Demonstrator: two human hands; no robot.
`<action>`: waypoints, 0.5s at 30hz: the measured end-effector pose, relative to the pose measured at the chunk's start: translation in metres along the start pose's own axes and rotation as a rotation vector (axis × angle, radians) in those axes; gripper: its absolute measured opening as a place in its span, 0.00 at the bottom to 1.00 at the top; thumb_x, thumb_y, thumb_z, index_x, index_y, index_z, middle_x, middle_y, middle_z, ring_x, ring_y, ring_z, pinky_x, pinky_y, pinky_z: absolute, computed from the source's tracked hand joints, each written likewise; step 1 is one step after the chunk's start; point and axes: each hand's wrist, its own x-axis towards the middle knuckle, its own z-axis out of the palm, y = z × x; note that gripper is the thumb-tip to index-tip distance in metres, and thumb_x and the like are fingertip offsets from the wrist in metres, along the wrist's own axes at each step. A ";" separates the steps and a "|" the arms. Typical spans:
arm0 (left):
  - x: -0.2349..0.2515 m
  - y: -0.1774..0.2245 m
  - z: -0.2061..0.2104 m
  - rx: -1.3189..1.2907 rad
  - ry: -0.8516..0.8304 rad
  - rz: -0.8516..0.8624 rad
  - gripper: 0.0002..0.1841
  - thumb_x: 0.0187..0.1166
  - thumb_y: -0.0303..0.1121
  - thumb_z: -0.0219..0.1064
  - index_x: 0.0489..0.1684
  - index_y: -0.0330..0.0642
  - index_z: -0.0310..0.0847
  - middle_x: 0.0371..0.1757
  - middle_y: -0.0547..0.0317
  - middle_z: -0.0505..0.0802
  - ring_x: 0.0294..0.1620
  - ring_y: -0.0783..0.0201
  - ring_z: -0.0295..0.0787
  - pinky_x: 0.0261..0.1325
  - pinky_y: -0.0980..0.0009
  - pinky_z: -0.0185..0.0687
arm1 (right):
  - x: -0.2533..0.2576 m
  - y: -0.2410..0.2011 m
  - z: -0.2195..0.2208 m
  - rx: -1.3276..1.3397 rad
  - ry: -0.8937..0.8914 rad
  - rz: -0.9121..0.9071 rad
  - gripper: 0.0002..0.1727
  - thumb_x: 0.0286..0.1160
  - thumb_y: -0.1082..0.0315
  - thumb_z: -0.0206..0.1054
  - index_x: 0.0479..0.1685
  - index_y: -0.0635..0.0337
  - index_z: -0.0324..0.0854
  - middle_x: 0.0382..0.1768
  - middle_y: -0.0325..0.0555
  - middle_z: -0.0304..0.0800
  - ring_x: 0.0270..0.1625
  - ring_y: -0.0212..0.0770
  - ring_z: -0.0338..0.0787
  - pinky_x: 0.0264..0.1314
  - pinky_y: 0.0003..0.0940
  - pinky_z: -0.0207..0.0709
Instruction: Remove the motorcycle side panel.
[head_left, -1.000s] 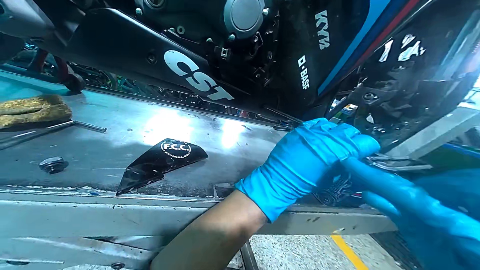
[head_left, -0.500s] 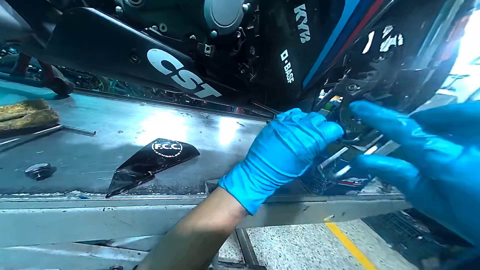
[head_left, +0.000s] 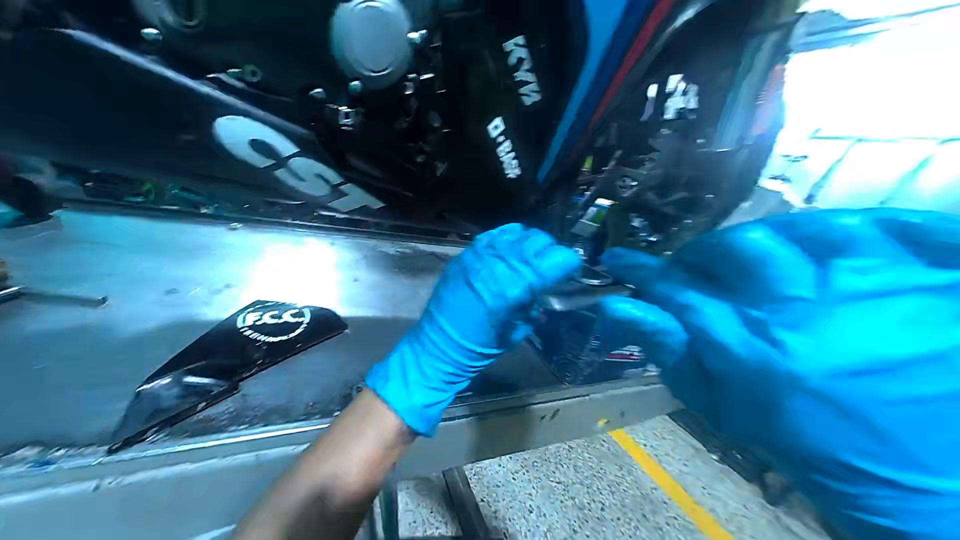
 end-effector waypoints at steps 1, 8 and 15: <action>-0.004 -0.002 0.000 -0.083 0.025 -0.034 0.09 0.78 0.22 0.62 0.44 0.32 0.89 0.48 0.46 0.93 0.59 0.55 0.89 0.75 0.59 0.76 | 0.000 -0.003 -0.001 0.017 0.023 -0.031 0.32 0.90 0.44 0.45 0.35 0.58 0.86 0.32 0.56 0.84 0.41 0.63 0.83 0.54 0.64 0.68; -0.001 -0.006 -0.003 0.051 0.001 -0.022 0.10 0.83 0.31 0.61 0.45 0.37 0.89 0.46 0.52 0.94 0.58 0.60 0.89 0.72 0.64 0.76 | 0.005 -0.017 0.004 0.197 0.054 -0.098 0.21 0.88 0.44 0.52 0.49 0.37 0.91 0.40 0.40 0.84 0.50 0.46 0.80 0.62 0.46 0.62; 0.000 0.007 -0.005 0.101 -0.005 -0.047 0.06 0.76 0.26 0.67 0.41 0.37 0.89 0.41 0.51 0.92 0.50 0.56 0.89 0.63 0.60 0.80 | 0.009 -0.014 0.006 0.326 0.096 -0.128 0.10 0.81 0.58 0.62 0.53 0.45 0.83 0.56 0.48 0.90 0.57 0.53 0.89 0.55 0.54 0.78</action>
